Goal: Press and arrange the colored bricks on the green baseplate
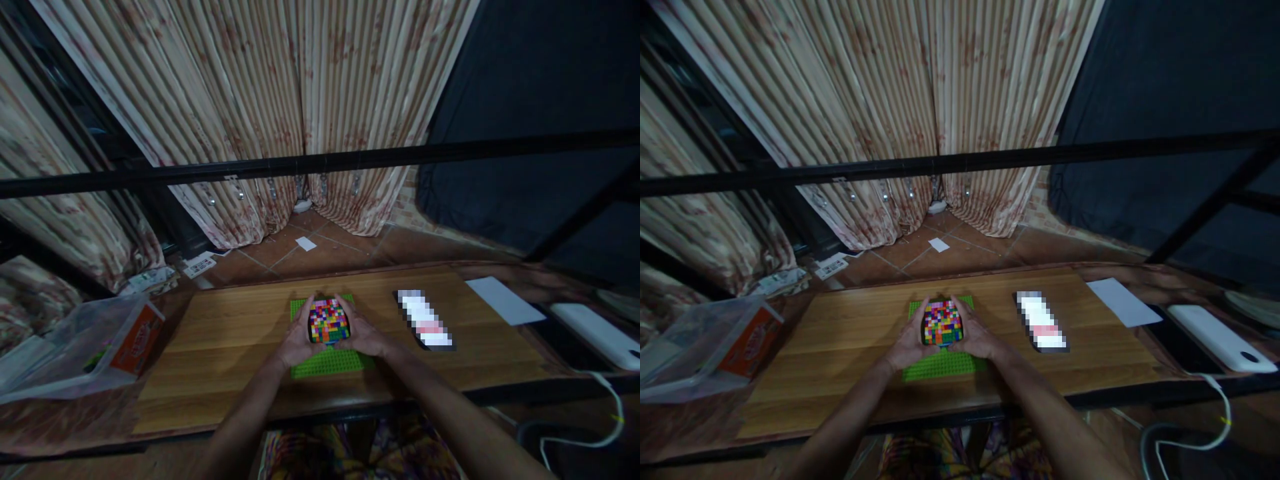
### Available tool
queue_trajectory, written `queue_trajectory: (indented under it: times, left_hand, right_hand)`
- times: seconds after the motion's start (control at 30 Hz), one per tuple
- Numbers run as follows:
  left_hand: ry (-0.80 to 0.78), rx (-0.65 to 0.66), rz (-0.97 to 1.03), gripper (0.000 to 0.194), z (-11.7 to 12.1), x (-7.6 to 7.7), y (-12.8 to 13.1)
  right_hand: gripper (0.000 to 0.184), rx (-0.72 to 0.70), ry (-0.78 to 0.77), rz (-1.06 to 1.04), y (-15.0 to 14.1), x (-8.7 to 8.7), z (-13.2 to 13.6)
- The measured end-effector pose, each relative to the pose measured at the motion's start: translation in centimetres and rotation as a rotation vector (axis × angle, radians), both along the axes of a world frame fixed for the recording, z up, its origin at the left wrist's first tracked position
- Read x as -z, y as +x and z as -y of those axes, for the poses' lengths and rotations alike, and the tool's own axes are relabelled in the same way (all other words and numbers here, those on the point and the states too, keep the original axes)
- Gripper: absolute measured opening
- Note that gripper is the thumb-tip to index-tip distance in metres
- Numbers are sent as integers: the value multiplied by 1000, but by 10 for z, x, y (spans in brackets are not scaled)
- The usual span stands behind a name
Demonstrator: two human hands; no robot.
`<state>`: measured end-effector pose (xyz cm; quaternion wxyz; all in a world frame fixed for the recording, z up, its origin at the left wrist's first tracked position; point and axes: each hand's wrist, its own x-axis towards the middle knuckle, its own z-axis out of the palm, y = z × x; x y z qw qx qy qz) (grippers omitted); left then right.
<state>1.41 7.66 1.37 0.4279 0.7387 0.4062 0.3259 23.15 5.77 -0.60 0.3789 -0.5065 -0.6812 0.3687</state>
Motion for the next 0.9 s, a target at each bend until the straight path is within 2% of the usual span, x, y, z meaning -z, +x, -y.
queue_trajectory:
  times: [0.1,0.17,0.23,0.33,0.4,0.53,0.63,0.8,0.9]
  left_hand:
    - [-15,6,9,120,3,-2,-4]
    - [8,1,14,121,9,-3,-7]
    - [51,-28,-22,115,19,-3,-10]
    - [106,-116,-112,95,37,2,-12]
    - [125,-198,-155,84,50,10,-13]
    - [177,-326,-227,68,69,28,-13]
    - [240,-333,-280,62,77,36,-12]
    - [341,-307,-412,49,81,38,-13]
    - [420,-304,-498,46,81,37,-12]
  right_hand:
    - [120,20,2,7,-1,-5,5]
    - [116,89,59,-4,-3,-5,16]
    - [104,221,139,-11,-6,0,33]
    - [80,470,189,-1,-10,14,66]
    - [66,537,203,20,-13,23,89]
    - [50,485,219,123,-15,31,120]
    - [45,445,268,210,-13,33,129]
    - [33,395,300,356,-10,32,130]
    - [32,375,292,397,-10,28,131]
